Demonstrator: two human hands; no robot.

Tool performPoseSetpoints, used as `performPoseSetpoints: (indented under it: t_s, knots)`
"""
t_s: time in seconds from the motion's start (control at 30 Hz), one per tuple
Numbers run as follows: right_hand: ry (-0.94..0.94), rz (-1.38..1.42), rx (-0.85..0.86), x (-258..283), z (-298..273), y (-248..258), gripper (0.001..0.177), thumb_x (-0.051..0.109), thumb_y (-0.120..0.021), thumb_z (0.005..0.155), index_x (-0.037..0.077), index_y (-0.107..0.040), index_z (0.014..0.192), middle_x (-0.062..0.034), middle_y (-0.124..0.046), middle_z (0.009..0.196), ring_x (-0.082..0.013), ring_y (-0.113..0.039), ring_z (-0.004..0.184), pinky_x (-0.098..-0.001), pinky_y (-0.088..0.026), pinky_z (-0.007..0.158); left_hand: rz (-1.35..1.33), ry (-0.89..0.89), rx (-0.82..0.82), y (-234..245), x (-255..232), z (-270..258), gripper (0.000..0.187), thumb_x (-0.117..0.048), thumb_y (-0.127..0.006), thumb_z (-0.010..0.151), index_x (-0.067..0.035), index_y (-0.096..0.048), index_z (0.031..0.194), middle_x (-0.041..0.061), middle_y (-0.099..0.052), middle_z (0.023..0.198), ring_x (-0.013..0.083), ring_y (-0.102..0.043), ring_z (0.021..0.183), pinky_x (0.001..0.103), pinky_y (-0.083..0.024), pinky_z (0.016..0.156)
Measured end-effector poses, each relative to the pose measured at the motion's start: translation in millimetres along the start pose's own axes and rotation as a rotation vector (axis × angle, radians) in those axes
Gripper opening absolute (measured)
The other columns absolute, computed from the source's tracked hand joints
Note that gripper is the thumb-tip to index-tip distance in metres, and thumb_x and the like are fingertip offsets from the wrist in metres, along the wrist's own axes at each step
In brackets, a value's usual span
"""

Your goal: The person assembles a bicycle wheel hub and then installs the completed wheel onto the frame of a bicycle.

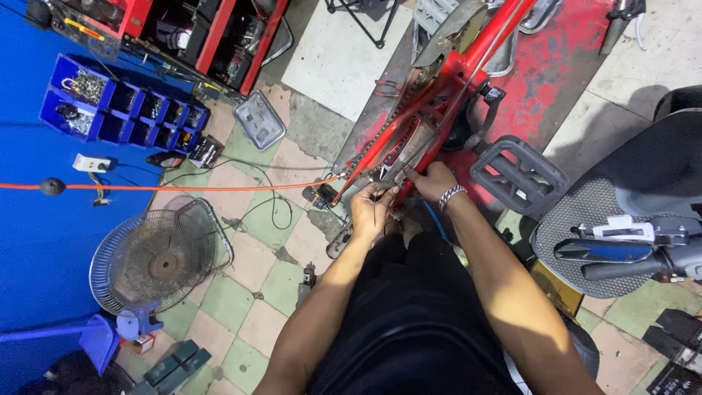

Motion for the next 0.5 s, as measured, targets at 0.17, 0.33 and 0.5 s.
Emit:
performPoseSetpoints:
  t_s: [0.17,0.33,0.5]
  knots:
    - [-0.072,0.128,0.103,-1,-2,-4,0.061,0.055,-0.064,0.094,-0.003,-0.074,0.078,-0.0155,-0.068,0.063,-0.0251,-0.068,0.056,-0.0432,-0.055,0.059,-0.008,0.094,0.017,1,-5,-2,0.017,-0.014,-0.079,0.089,0.001,-0.077,0.097,0.007,-0.075,0.08,0.0104,-0.059,0.065,0.028,-0.047,0.06]
    - [-0.123,0.212,0.171,-10,1,-5,0.066,0.055,-0.064,0.1,-0.01,-0.074,0.09,-0.0148,-0.068,0.075,-0.022,-0.066,0.066,-0.0402,-0.055,0.062,-0.083,-0.015,0.081,3,-5,-7,0.018,-0.014,-0.079,0.09,0.002,-0.078,0.099,0.004,-0.077,0.084,0.006,-0.063,0.074,0.024,-0.052,0.068]
    - [0.139,1.002,0.39,-28,-23,-5,0.05,0.031,-0.069,0.091,0.005,-0.059,0.132,-0.001,-0.07,0.121,-0.0126,-0.065,0.109,-0.0319,-0.054,0.091,-0.212,0.058,0.145,8,3,-4,0.02,-0.01,-0.08,0.09,0.004,-0.077,0.105,0.006,-0.074,0.087,0.0095,-0.061,0.074,0.025,-0.051,0.07]
Point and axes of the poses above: each hand's wrist, its own z-axis towards the middle knuckle, its own y-axis out of the back of the hand, x = y × z, the point moved 2 cm from there along z, towards the middle knuckle
